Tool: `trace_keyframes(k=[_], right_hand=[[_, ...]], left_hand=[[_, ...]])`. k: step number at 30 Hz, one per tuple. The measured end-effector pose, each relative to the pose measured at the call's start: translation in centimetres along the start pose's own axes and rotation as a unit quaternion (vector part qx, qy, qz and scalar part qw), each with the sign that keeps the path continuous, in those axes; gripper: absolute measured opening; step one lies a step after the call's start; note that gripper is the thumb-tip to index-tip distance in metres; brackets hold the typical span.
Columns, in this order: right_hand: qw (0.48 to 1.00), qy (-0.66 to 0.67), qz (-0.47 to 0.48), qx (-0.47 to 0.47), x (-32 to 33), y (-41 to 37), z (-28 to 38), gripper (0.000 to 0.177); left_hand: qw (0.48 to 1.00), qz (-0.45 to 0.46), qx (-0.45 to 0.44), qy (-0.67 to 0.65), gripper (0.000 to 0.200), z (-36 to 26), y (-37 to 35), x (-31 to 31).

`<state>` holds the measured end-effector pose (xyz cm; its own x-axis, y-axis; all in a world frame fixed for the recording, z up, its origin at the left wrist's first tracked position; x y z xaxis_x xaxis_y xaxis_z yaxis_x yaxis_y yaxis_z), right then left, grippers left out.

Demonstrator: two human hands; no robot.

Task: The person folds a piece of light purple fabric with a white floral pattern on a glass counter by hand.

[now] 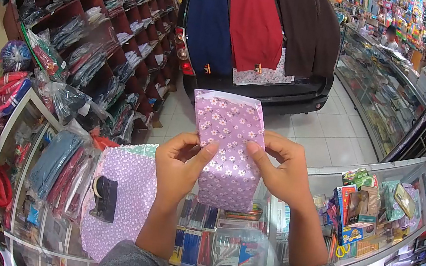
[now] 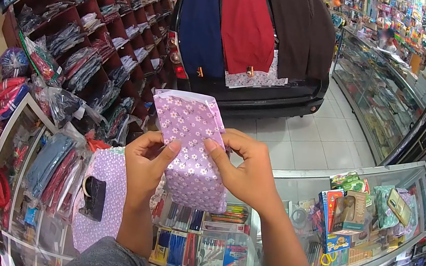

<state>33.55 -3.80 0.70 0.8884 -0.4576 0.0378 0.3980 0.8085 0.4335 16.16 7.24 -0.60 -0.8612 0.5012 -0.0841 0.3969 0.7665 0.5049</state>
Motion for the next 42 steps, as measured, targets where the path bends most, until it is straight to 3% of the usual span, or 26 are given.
trace_keyframes(k=[6,12,14,16,20,25,27,30,33,34,37,40,42], right_hand=[[0.999,0.003,0.019,0.047,0.0,0.0,0.6,0.016],[0.999,0.001,0.02,0.03,0.1,-0.2,0.6,0.014],[1.0,0.011,0.009,-0.015,0.3,-0.3,-0.1,0.014],[1.0,0.006,0.003,-0.019,0.3,-0.3,-0.1,0.014],[0.999,0.031,-0.004,-0.005,0.3,-0.3,-0.1,0.013],[0.996,0.073,-0.022,0.039,0.6,-0.5,0.8,0.009],[0.992,0.127,-0.01,-0.027,0.6,-0.4,-0.3,0.018],[0.983,0.179,0.011,-0.029,0.8,-0.5,-1.1,0.024],[0.992,0.126,-0.013,-0.019,0.9,-0.4,0.2,0.024],[0.99,0.136,-0.01,-0.036,0.8,-0.4,-0.6,0.013],[0.986,0.152,-0.01,-0.07,0.3,-0.3,-0.6,0.015],[0.99,0.135,0.005,-0.038,0.2,-0.3,-1.1,0.017],[0.991,0.128,0.004,-0.049,0.2,-0.6,-0.7,0.013]], left_hand=[[1.0,0.013,-0.013,0.024,0.013,-0.7,0.1,0.2],[0.999,0.043,0.004,0.027,0.014,0.2,0.2,0.5],[0.998,0.052,0.005,0.037,0.016,0.6,0.3,0.3],[0.999,0.033,-0.038,-0.003,0.03,0.1,0.5,0.3],[0.999,0.043,-0.029,0.006,0.052,0.1,0.6,0.4],[1.0,0.027,-0.006,-0.002,0.054,-0.2,0.6,0.3],[1.0,0.009,-0.003,-0.008,0.056,-0.3,0.7,0.5],[1.0,0.025,-0.011,0.004,0.055,-0.5,0.7,0.6],[0.999,0.034,-0.016,0.021,0.053,-0.3,0.6,0.7],[0.999,0.035,-0.016,0.021,0.053,-0.2,0.6,0.6],[0.999,0.032,-0.006,0.01,0.057,-0.2,0.6,0.4],[0.999,0.033,0.001,0.021,0.053,-0.2,0.6,0.3],[0.995,0.056,0.008,0.082,0.039,0.1,0.5,0.3]])
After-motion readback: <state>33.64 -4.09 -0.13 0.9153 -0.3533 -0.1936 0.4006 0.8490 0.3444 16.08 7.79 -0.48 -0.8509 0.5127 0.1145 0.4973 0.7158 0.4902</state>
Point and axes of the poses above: each hand's wrist, its own y-axis towards the middle knuckle, its own x-axis out of the back of the hand, z = x × y, the point moved 10 cm from there along y, towards the middle knuckle, and after that the axes turned 5 degrees about -x, right-handed, at the moved point
